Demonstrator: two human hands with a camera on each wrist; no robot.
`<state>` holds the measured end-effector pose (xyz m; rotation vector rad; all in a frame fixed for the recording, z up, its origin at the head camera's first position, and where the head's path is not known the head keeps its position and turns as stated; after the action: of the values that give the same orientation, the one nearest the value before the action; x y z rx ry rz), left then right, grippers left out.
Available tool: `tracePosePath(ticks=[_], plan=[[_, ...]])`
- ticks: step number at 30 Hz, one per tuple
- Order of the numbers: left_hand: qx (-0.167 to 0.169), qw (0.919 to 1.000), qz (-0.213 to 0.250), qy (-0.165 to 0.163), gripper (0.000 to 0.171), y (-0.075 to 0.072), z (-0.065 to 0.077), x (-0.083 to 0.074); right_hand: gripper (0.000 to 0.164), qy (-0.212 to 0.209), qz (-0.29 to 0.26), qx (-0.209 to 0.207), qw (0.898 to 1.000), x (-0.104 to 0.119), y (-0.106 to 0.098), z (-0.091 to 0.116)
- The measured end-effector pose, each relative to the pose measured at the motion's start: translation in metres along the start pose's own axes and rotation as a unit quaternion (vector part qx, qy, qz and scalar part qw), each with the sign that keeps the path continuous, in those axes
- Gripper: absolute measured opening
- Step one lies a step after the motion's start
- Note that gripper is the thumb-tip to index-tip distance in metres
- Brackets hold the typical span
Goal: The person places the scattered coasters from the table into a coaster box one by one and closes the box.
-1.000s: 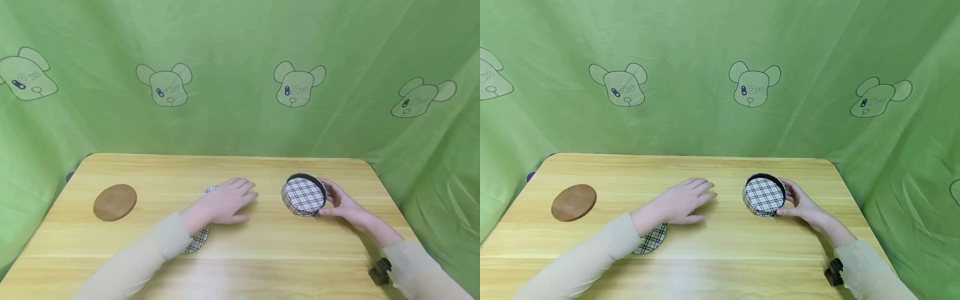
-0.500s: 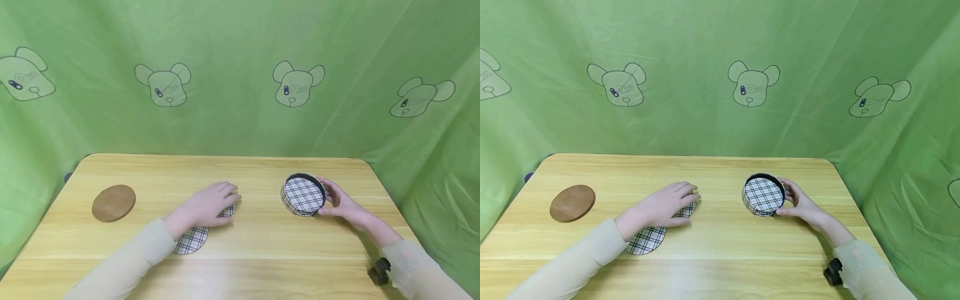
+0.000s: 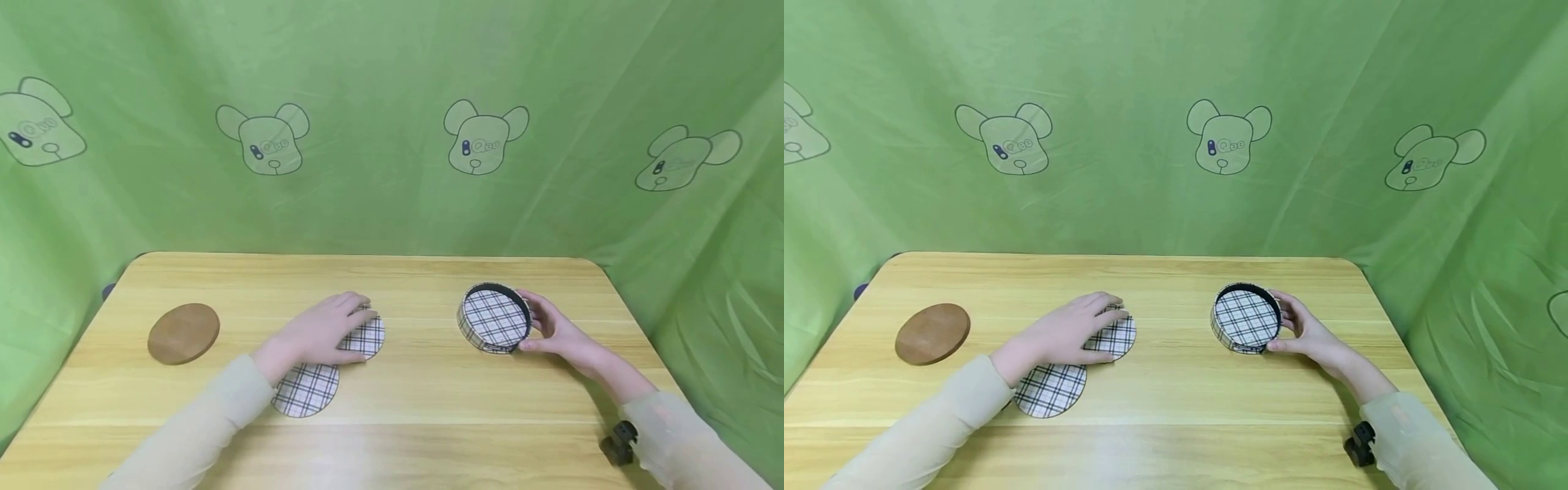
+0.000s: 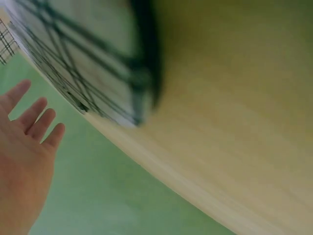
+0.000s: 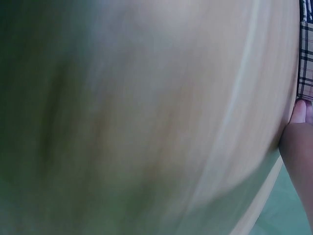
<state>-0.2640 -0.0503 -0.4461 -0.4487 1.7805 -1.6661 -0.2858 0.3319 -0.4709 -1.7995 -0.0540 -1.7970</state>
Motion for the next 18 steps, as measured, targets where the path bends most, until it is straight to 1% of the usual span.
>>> tracePosePath(ticks=[3,6,10,18], plan=[[0.000,1.0000,0.008,-0.004,0.091,-0.001,0.001,0.004,0.103,-0.002,-0.001,-0.001,1.000,0.000,0.000,0.000],[-0.002,0.9999,0.012,0.002,0.095,-0.001,0.003,0.006,0.102,-0.003,-0.002,0.000,1.000,-0.001,0.000,0.000],[-0.005,0.9999,0.004,0.011,0.098,0.000,0.003,0.008,0.102,-0.002,-0.001,0.000,1.000,-0.002,0.000,-0.001],[0.007,1.0000,0.001,0.001,0.102,0.006,-0.002,0.016,0.102,-0.004,0.002,-0.002,1.000,-0.001,-0.001,0.000]])
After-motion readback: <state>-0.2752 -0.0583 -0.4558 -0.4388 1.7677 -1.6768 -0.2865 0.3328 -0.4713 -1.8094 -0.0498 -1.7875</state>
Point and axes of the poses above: each hand's wrist, its own z-axis away from the middle knuckle, its own y-axis out of the palm, x = y × z, the point moved 9 cm from there along -z, towards the middle knuckle, and after that the axes turned 2 degrees about x, right-handed, at the moved point
